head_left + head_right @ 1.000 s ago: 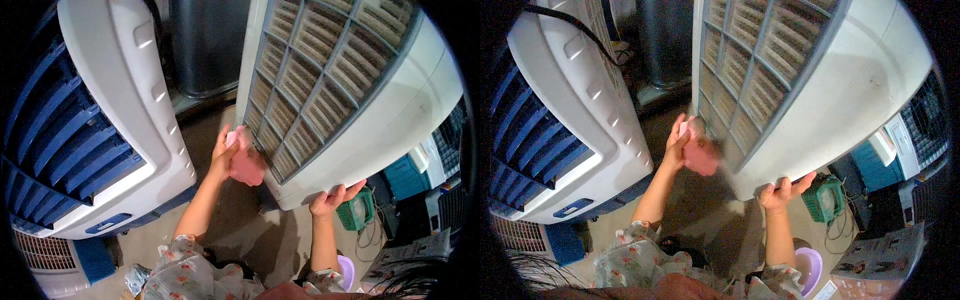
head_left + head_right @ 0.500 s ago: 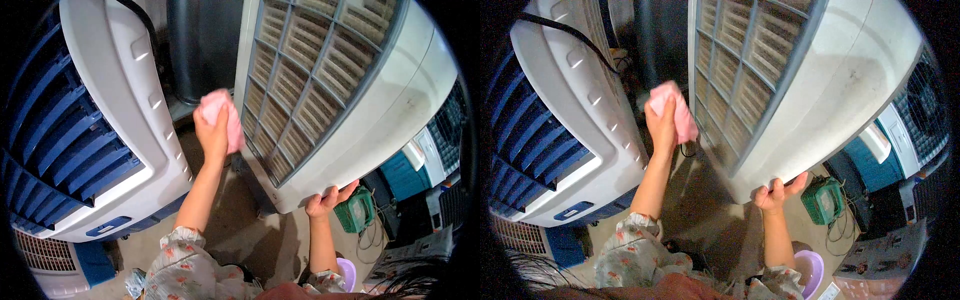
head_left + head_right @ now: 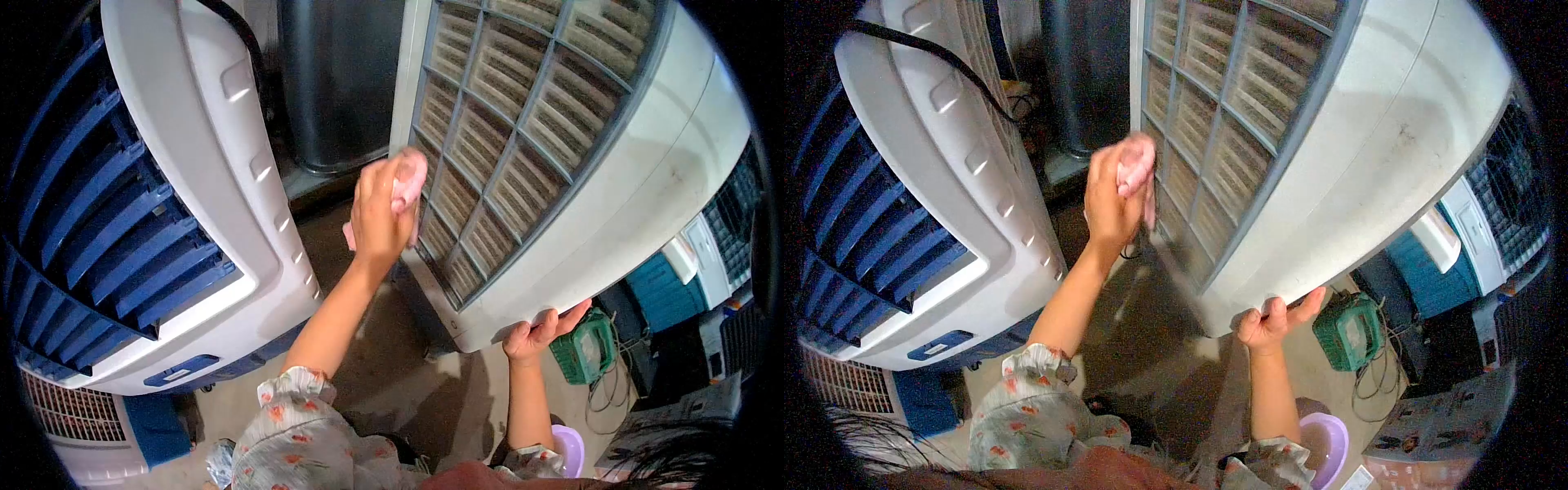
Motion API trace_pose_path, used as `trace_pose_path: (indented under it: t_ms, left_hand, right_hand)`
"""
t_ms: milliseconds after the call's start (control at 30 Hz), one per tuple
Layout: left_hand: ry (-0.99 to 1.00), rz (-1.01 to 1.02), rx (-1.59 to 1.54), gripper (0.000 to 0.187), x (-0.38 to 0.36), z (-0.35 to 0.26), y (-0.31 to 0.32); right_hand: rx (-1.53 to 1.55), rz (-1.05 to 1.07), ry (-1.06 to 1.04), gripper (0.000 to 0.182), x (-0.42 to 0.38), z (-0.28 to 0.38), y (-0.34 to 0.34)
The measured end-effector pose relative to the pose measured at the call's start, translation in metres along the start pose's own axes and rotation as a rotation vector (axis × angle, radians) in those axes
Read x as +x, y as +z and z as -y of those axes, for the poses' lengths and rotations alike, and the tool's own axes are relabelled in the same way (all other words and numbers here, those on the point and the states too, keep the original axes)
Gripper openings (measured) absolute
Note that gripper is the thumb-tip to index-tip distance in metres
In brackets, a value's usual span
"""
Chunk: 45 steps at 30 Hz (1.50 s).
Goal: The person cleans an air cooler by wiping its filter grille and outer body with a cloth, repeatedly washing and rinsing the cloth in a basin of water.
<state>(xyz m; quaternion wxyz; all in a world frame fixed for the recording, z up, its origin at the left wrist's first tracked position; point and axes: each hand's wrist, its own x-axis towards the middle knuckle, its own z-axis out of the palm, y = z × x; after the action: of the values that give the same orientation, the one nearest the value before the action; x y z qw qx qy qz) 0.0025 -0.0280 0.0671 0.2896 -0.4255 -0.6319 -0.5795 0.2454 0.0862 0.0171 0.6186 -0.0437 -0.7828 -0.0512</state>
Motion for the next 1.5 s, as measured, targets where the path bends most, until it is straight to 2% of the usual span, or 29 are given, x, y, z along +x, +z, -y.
trace_pose_path:
  t_ms: [100,200,300,333,433,467,567,700,733,833,867,967,1133,1233,1267,1367,1500]
  left_hand:
    - [-0.001,-0.099,0.181,0.057,0.017,-0.015,0.011]
    - [0.082,-0.045,0.148,0.057,0.011,-0.008,0.013]
    - [0.045,0.171,0.185,0.05,0.001,0.002,-0.003]
    - [0.013,0.151,0.175,0.046,0.001,0.006,-0.005]
    - [-0.121,-0.116,0.022,0.044,0.013,0.002,0.006]
    - [-0.185,-0.144,-0.018,0.041,0.019,-0.007,0.011]
    - [-0.178,-0.166,-0.012,0.038,0.016,-0.028,0.024]
    - [0.007,0.039,-0.111,0.042,0.004,0.0,0.008]
    - [0.006,0.101,-0.037,0.045,0.005,0.007,0.004]
    - [-0.017,0.09,-0.098,0.05,0.013,0.012,-0.001]
    - [0.01,0.02,-0.13,0.05,0.016,0.01,0.003]
    - [-0.127,-0.082,-0.34,0.049,0.025,-0.003,0.016]
    - [-0.028,0.151,-0.213,0.052,-0.015,0.023,0.005]
    - [-0.004,0.12,-0.176,0.051,-0.023,0.031,0.0]
    - [-0.03,0.049,-0.223,0.048,-0.022,0.031,0.002]
    - [-0.105,-0.098,-0.104,0.048,0.003,0.012,0.007]
    - [0.026,0.054,0.045,0.055,-0.004,0.022,0.009]
  right_hand:
    - [-0.009,0.012,-0.002,0.049,0.0,0.001,-0.003]
    - [-0.011,0.005,-0.007,0.049,0.002,0.003,-0.003]
    - [0.0,-0.009,-0.006,0.048,0.0,0.001,-0.002]
    - [0.008,-0.017,-0.006,0.048,0.0,0.0,0.0]
    - [-0.015,-0.008,0.004,0.048,0.0,0.001,-0.002]
    - [-0.01,-0.004,0.004,0.048,0.001,0.001,-0.002]
    - [-0.008,-0.003,0.002,0.048,0.002,0.0,-0.002]
    - [-0.014,-0.015,0.017,0.048,0.001,0.001,0.0]
    - [-0.018,-0.012,0.024,0.047,0.001,0.003,-0.001]
    - [0.029,-0.021,0.005,0.047,0.001,0.0,0.001]
    - [0.018,-0.017,0.004,0.047,0.002,0.0,0.0]
    - [-0.004,0.002,0.013,0.047,0.0,0.001,-0.002]
    - [-0.017,0.002,0.029,0.047,0.002,0.005,-0.002]
    - [0.012,-0.005,0.01,0.047,-0.001,0.001,0.0]
    - [0.025,-0.001,0.016,0.047,-0.001,0.001,-0.001]
    - [0.04,0.011,0.031,0.047,-0.001,0.0,-0.003]
    - [0.021,0.009,0.017,0.047,0.001,0.002,-0.004]
